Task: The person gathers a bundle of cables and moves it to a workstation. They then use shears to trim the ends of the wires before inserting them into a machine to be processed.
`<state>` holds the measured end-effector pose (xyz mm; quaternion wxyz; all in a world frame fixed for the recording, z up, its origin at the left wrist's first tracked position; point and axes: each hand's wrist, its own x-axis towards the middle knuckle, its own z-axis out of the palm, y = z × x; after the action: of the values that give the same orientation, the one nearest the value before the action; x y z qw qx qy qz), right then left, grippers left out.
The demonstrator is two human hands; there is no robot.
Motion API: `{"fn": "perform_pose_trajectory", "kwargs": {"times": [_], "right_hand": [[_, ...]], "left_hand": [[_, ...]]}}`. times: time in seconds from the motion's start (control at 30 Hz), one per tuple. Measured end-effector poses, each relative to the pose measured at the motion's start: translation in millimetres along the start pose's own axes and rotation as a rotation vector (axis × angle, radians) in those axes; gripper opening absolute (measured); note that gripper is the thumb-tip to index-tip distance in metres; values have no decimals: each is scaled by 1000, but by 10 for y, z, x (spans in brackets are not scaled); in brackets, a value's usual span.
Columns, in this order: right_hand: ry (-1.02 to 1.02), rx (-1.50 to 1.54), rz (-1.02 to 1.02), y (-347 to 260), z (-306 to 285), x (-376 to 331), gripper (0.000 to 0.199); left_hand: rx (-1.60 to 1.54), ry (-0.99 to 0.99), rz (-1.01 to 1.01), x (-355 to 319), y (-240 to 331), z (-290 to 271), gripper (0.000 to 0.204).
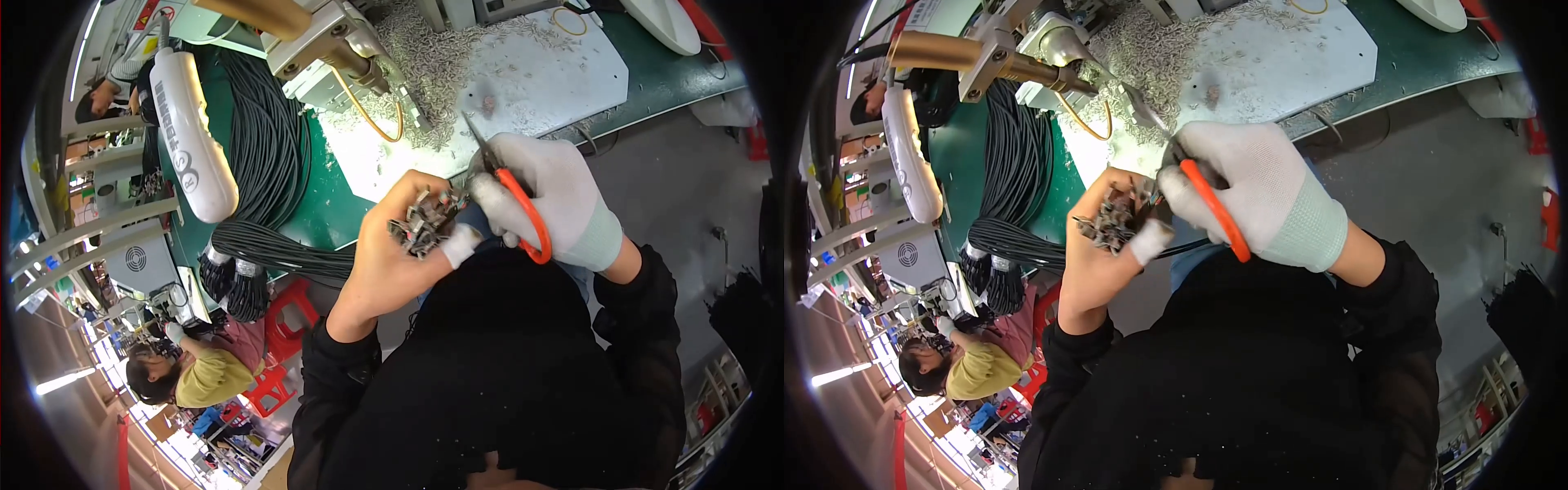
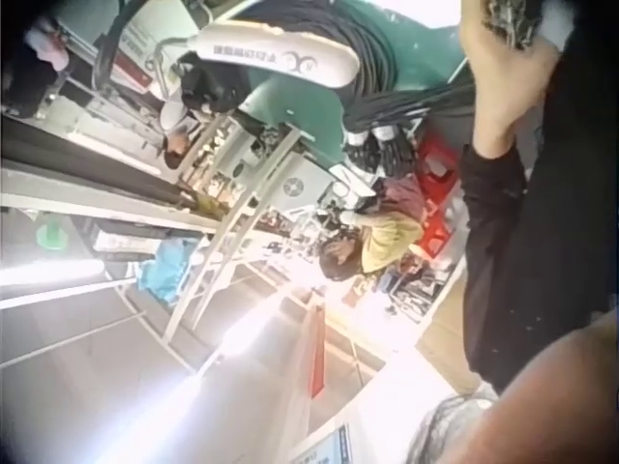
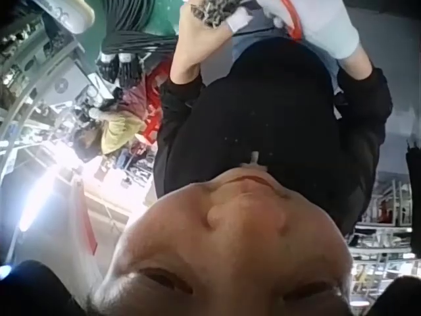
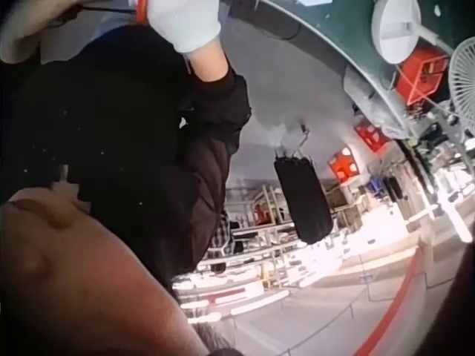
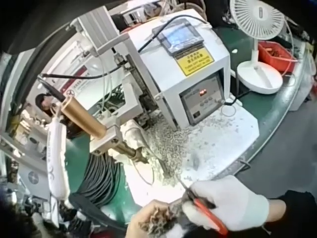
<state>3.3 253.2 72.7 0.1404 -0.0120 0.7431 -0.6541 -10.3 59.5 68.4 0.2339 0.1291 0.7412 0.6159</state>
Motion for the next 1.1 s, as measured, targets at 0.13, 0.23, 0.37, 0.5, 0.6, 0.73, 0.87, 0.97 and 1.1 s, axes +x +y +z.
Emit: {"fn": "perform_pose_trajectory", "kwargs": {"times": [0.13,0.23,0.37,0.5,0.6,0.73,0.87,0.97,1.1], "right_hand": [[-100,221,209,-27,-104,-60,17],[-239,345,268,29,-156,-97,17],[45,308,110,26,-75,-204,13],[27,-58,-239,141,-4,-213,6],[280,-291,-425,146,79,-211,13],[376,-628,-619,154,72,-171,24],[346,-914,-539,173,26,-115,33],[340,-1054,-536,100,-2,-187,31],[191,-1195,-498,42,39,-213,24]], "left_hand": [[138,80,180,-76,-107,24,22],[60,88,84,-85,-49,85,21],[-241,3,-79,-74,-37,9,17],[-324,-16,-197,-75,70,35,15],[-288,66,-164,-80,54,63,15],[-196,244,-23,20,46,103,18],[-29,266,33,209,62,115,20],[64,249,48,169,125,118,20],[78,245,85,73,20,49,20]]}}
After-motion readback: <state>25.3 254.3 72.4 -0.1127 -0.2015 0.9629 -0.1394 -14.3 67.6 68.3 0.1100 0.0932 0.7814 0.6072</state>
